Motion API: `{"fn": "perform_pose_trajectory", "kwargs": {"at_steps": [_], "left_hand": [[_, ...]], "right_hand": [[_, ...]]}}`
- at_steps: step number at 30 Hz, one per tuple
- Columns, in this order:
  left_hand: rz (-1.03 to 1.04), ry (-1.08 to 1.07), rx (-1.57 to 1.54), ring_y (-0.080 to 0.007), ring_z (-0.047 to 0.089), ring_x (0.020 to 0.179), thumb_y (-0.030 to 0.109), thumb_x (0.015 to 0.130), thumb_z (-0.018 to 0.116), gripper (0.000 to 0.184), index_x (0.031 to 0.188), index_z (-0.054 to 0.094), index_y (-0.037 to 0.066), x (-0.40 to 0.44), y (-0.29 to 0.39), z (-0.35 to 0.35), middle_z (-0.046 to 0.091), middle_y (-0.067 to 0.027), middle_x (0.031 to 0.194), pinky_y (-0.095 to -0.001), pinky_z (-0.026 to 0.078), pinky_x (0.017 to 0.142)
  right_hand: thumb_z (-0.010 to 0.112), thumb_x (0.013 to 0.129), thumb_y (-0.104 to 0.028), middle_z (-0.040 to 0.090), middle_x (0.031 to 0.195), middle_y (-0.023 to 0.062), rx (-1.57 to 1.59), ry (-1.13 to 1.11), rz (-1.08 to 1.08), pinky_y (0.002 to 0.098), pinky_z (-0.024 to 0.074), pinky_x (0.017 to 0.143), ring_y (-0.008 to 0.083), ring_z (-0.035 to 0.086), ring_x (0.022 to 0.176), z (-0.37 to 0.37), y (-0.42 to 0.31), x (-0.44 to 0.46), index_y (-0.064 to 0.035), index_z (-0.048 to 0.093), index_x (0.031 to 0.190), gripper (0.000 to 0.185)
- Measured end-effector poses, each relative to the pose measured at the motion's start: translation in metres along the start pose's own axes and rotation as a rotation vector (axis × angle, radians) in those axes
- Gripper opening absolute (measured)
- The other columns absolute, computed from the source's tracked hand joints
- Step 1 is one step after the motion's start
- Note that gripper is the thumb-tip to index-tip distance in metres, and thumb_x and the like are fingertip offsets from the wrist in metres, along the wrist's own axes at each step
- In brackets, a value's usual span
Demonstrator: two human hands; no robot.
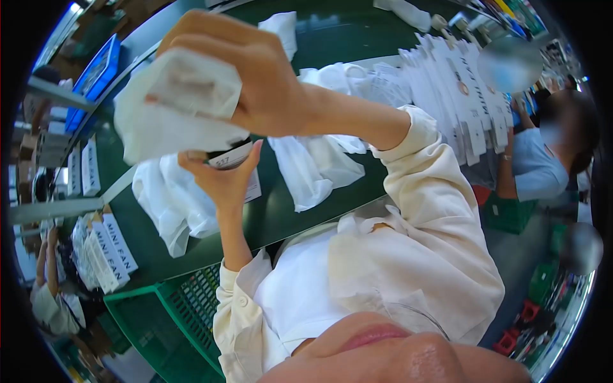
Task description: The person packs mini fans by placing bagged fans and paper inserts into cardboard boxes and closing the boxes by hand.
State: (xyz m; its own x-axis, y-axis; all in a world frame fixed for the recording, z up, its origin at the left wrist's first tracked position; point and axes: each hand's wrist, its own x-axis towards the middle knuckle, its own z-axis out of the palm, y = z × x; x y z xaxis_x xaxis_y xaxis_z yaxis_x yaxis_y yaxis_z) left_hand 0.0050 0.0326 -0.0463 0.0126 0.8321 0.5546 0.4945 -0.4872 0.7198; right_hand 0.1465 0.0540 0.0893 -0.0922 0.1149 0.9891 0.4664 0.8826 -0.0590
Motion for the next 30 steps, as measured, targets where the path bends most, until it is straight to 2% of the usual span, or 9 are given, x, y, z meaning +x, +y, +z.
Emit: {"fn": "perform_pose_trajectory", "kwargs": {"at_steps": [4, 9, 13, 16, 18, 22, 24, 28, 30], "left_hand": [[-0.032, -0.051, -0.083, -0.0308, 0.055, 0.087, 0.033, 0.051, 0.089, 0.106, 0.126, 0.024, -0.003, -0.002, 0.006, -0.001, 0.047, -0.0203, 0.111, -0.0324, 0.046, 0.079], [-0.143, -0.067, 0.035, -0.0316, 0.053, 0.096, 0.034, 0.049, 0.090, 0.113, 0.131, 0.022, -0.002, -0.006, 0.000, -0.017, 0.045, -0.0189, 0.118, -0.0335, 0.044, 0.089], [0.028, 0.087, 0.034, -0.0311, 0.050, 0.105, 0.029, 0.050, 0.090, 0.110, 0.131, 0.022, 0.000, -0.006, 0.002, -0.039, 0.041, -0.0191, 0.122, -0.0353, 0.041, 0.094], [0.149, 0.057, -0.108, -0.0309, 0.049, 0.106, 0.026, 0.051, 0.090, 0.107, 0.131, 0.023, 0.002, 0.001, 0.009, -0.061, 0.038, -0.0192, 0.123, -0.0359, 0.040, 0.095], [-0.034, 0.081, -0.163, -0.0293, 0.050, 0.109, 0.011, 0.056, 0.087, 0.100, 0.130, 0.022, 0.004, -0.006, -0.008, -0.001, 0.043, -0.0175, 0.123, -0.0359, 0.037, 0.097], [-0.031, 0.081, -0.182, -0.0318, 0.050, 0.101, 0.017, 0.064, 0.084, 0.093, 0.130, 0.020, -0.001, 0.010, -0.019, -0.003, 0.038, -0.0202, 0.118, -0.0374, 0.044, 0.085], [-0.035, 0.105, -0.166, -0.0326, 0.050, 0.098, 0.019, 0.067, 0.083, 0.092, 0.130, 0.020, -0.002, 0.017, -0.028, -0.010, 0.036, -0.0211, 0.116, -0.0379, 0.047, 0.081], [0.164, 0.072, -0.039, -0.0295, 0.051, 0.096, 0.021, 0.059, 0.087, 0.108, 0.132, 0.011, -0.002, 0.028, -0.048, -0.020, 0.035, -0.0209, 0.114, -0.0366, 0.047, 0.080], [0.206, 0.160, -0.138, -0.0319, 0.051, 0.096, 0.017, 0.069, 0.080, 0.082, 0.128, 0.027, -0.004, 0.023, -0.031, -0.014, 0.043, -0.0216, 0.110, -0.0389, 0.045, 0.085]], "right_hand": [[0.069, 0.073, -0.007, 0.057, 0.088, 0.0078, 0.007, 0.080, 0.004, 0.0289, 0.0429, 0.055, 0.0225, 0.050, 0.063, 0.013, -0.014, 0.013, -0.0047, 0.059, 0.091, 0.021], [0.068, 0.072, -0.002, 0.059, 0.086, 0.0092, 0.193, 0.141, 0.389, 0.0275, 0.0441, 0.057, 0.0224, 0.051, 0.063, 0.031, -0.011, 0.038, -0.0029, 0.060, 0.090, 0.019], [0.069, 0.074, -0.006, 0.061, 0.082, 0.0111, 0.166, 0.380, 0.510, 0.0267, 0.0451, 0.057, 0.0216, 0.053, 0.064, 0.048, 0.010, 0.026, -0.0021, 0.061, 0.089, 0.018], [0.067, 0.069, -0.004, 0.060, 0.082, 0.0114, -0.146, 0.427, 0.400, 0.0318, 0.0455, 0.064, 0.0258, 0.054, 0.064, 0.070, 0.013, 0.046, -0.0031, 0.057, 0.086, 0.020], [0.067, 0.065, -0.003, 0.057, 0.084, 0.0124, -0.126, 0.379, 0.405, 0.0323, 0.0441, 0.067, 0.0264, 0.052, 0.068, 0.055, 0.052, -0.008, -0.0033, 0.058, 0.081, 0.019], [0.065, 0.068, -0.016, 0.060, 0.072, 0.0049, -0.456, -0.209, -0.042, 0.0320, 0.0462, 0.065, 0.0212, 0.052, 0.063, 0.075, 0.025, -0.031, -0.0118, 0.063, 0.070, 0.005], [0.066, 0.069, -0.016, 0.063, 0.075, 0.0064, -0.377, -0.413, 0.035, 0.0315, 0.0480, 0.063, 0.0211, 0.055, 0.062, 0.075, 0.019, -0.038, -0.0101, 0.065, 0.071, 0.006], [0.066, 0.074, -0.022, 0.067, 0.080, 0.0095, -0.012, -0.757, 0.563, 0.0331, 0.0510, 0.063, 0.0260, 0.061, 0.064, 0.059, 0.009, -0.041, -0.0032, 0.066, 0.075, 0.019], [0.065, 0.074, -0.016, 0.064, 0.076, 0.0109, 0.351, -0.468, 0.847, 0.0352, 0.0468, 0.069, 0.0309, 0.055, 0.062, 0.050, 0.001, -0.030, -0.0024, 0.063, 0.073, 0.014]]}}
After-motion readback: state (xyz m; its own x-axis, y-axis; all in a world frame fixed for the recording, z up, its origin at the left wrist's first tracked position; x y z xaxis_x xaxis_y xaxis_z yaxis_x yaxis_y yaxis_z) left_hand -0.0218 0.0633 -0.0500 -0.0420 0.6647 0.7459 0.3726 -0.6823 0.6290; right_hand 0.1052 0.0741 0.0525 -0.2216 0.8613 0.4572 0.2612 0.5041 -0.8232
